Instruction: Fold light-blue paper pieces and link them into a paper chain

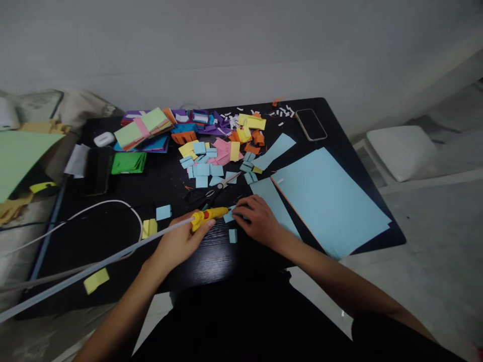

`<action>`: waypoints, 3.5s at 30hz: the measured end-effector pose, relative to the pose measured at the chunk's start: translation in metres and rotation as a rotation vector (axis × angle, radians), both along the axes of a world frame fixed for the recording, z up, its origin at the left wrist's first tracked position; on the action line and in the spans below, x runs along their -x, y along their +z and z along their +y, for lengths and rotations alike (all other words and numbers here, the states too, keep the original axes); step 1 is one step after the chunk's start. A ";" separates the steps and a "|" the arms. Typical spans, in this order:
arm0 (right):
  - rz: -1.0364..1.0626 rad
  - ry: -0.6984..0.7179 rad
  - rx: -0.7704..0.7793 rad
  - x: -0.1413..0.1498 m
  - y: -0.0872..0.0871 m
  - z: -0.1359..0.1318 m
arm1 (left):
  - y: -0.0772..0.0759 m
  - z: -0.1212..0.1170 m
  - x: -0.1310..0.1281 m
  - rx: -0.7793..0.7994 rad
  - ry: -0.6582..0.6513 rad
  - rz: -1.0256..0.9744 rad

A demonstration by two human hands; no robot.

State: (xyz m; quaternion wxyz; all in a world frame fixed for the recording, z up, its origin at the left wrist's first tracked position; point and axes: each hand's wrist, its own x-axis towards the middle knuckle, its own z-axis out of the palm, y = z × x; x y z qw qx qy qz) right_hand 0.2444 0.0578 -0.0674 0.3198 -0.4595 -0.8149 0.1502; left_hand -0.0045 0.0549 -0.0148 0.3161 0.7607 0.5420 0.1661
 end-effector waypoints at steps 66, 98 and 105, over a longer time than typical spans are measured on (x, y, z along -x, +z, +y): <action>0.111 -0.022 0.314 -0.035 0.044 0.001 | 0.014 0.013 0.071 -0.269 0.174 0.092; 0.524 0.203 0.383 -0.027 0.069 -0.001 | 0.036 0.009 -0.036 -0.017 -0.320 -0.514; 0.374 0.095 0.418 -0.036 0.060 0.003 | 0.024 0.004 -0.022 -0.125 -0.245 -0.419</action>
